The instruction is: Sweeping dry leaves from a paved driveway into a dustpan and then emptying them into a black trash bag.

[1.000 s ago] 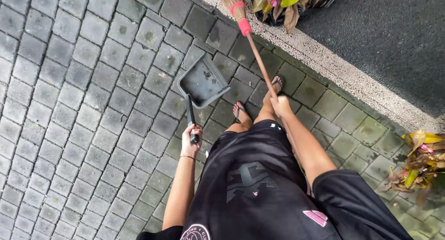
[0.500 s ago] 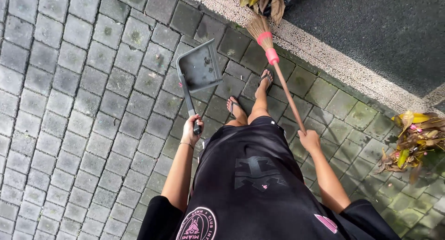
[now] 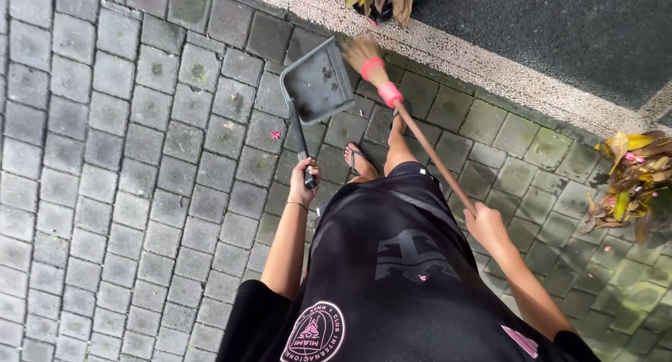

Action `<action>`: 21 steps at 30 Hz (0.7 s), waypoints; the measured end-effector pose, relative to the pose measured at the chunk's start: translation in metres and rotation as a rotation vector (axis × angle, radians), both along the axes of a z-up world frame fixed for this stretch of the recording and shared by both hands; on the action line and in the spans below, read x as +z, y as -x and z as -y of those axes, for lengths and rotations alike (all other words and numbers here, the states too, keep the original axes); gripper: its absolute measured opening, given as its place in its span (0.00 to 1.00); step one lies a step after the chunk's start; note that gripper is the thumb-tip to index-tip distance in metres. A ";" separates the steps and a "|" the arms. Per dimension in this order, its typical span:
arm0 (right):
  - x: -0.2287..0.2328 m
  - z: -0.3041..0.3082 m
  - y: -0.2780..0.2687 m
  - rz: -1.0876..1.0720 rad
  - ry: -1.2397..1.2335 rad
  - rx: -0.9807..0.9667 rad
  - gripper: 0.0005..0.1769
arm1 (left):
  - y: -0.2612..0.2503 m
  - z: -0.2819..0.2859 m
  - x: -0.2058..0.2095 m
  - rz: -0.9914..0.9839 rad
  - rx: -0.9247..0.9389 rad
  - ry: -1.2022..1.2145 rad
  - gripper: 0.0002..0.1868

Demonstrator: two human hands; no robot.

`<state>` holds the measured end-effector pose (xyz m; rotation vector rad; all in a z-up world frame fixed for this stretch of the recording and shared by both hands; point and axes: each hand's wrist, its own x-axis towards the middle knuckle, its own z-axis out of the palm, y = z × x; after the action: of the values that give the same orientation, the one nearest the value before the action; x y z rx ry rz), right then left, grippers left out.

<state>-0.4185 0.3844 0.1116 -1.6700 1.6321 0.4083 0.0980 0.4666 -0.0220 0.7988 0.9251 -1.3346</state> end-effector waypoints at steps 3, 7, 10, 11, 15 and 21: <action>0.133 0.056 -0.135 0.058 0.051 0.209 0.28 | -0.007 -0.008 -0.002 -0.089 0.081 0.005 0.08; 0.046 0.125 -0.187 0.081 0.069 0.374 0.30 | -0.031 -0.027 0.038 -0.251 0.295 -0.008 0.08; -0.078 0.172 -0.168 -0.099 0.231 0.516 0.35 | -0.057 -0.045 0.032 -0.218 0.387 0.026 0.08; -0.080 0.183 -0.163 -0.230 0.200 0.400 0.26 | -0.063 -0.054 0.033 -0.199 0.403 0.011 0.08; -0.077 0.197 -0.064 -0.371 0.217 0.541 0.34 | -0.067 -0.096 0.019 -0.117 0.429 -0.047 0.09; -0.012 0.165 0.037 -0.553 0.081 0.483 0.41 | -0.042 -0.108 0.009 -0.062 0.426 -0.086 0.10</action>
<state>-0.4557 0.2193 0.1001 -2.1427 1.6087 1.1390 0.1399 0.5751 -0.0125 0.5843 1.1360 -0.9559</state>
